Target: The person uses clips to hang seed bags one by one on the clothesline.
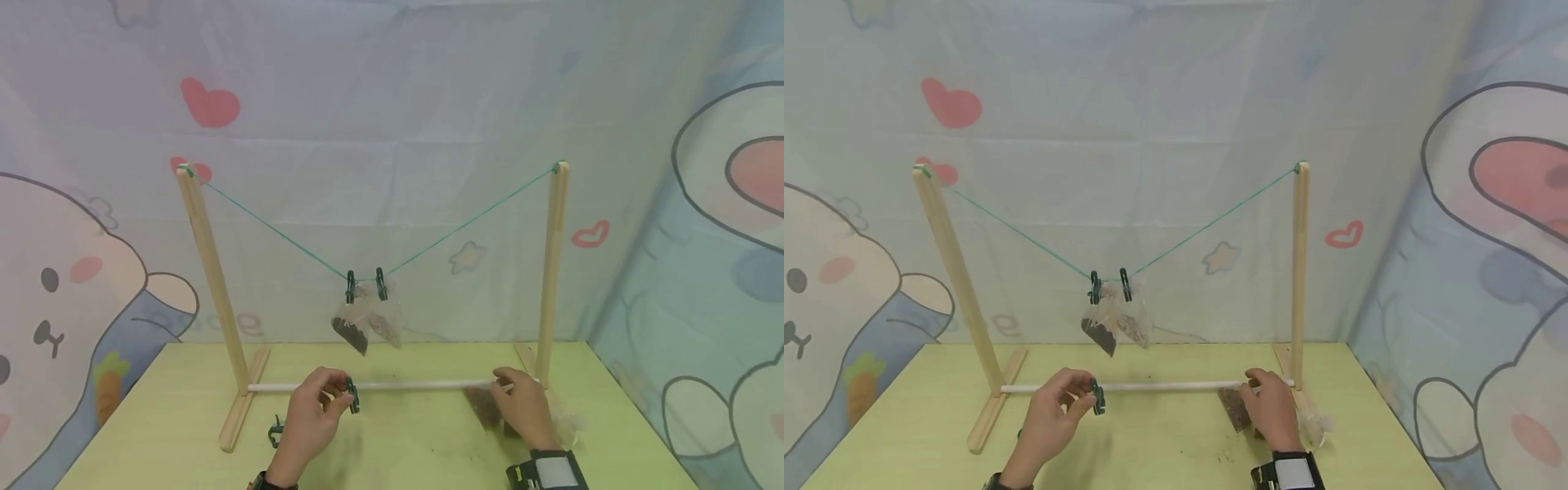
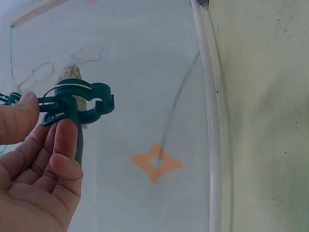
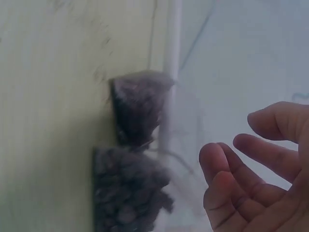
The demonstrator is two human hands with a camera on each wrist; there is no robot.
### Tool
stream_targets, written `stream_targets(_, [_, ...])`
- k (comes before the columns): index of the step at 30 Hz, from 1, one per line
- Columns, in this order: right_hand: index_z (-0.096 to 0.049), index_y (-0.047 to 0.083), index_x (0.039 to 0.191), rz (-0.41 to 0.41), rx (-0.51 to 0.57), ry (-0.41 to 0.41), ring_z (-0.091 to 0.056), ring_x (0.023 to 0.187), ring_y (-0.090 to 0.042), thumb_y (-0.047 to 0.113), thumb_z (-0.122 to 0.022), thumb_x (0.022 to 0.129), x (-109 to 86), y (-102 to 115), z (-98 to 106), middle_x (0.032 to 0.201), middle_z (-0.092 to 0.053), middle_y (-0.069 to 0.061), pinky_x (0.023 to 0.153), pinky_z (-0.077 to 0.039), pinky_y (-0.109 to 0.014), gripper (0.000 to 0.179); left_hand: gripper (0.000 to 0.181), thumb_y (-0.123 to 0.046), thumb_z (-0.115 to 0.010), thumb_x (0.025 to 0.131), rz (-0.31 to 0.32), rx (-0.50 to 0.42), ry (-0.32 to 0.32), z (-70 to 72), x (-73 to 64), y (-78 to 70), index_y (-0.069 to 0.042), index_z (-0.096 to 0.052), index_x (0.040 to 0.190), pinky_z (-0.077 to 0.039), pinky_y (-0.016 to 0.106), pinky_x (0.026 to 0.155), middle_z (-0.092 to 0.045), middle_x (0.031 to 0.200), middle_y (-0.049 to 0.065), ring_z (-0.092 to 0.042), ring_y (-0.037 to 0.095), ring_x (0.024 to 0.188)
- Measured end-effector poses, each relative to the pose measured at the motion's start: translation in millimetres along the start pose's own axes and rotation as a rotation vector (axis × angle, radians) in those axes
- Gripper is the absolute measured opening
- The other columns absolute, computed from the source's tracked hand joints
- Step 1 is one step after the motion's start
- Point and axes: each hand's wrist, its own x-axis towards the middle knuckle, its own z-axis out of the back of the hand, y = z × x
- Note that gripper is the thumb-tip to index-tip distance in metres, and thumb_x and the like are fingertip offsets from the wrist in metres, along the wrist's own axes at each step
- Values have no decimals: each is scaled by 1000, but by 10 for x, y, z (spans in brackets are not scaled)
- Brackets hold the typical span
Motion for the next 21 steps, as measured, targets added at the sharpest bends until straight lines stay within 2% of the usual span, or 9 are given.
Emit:
stream_targets(5, [-69, -8, 122, -91, -14, -11, -72, 85, -35, 8, -62, 95, -2, -171, -1, 100, -73, -23, 65, -59, -43, 33, 16, -6, -79, 89, 9, 30, -17, 4, 7, 48, -6, -72, 103, -51, 24, 65, -68, 94, 0, -63, 13, 81])
stream_targets(11, [-63, -9, 132, -125, -43, 22, -71, 82, -34, 12, -59, 96, -12, -247, -6, 103, -72, -27, 60, -56, -40, 42, 15, -6, -79, 89, 12, 31, -25, -5, 1, 76, -6, -72, 102, -50, 24, 64, -68, 92, 0, -62, 12, 79])
stream_targets(17, [-63, -12, 130, -117, -60, 55, -69, 99, -44, 14, -60, 98, -16, -261, -12, 109, -71, -27, 79, -59, -53, 41, 15, -7, -79, 88, 22, 39, -20, -6, -5, 63, -6, -71, 101, -49, 23, 63, -67, 90, 0, -61, 11, 78])
stream_targets(21, [-66, -12, 125, -99, -47, 35, -69, 101, -44, 13, -61, 99, -33, -256, -23, 110, -71, -26, 82, -59, -54, 36, 15, -3, -80, 88, 37, 42, -19, -2, -15, 58, -6, -72, 100, -49, 23, 64, -68, 90, 0, -62, 12, 79])
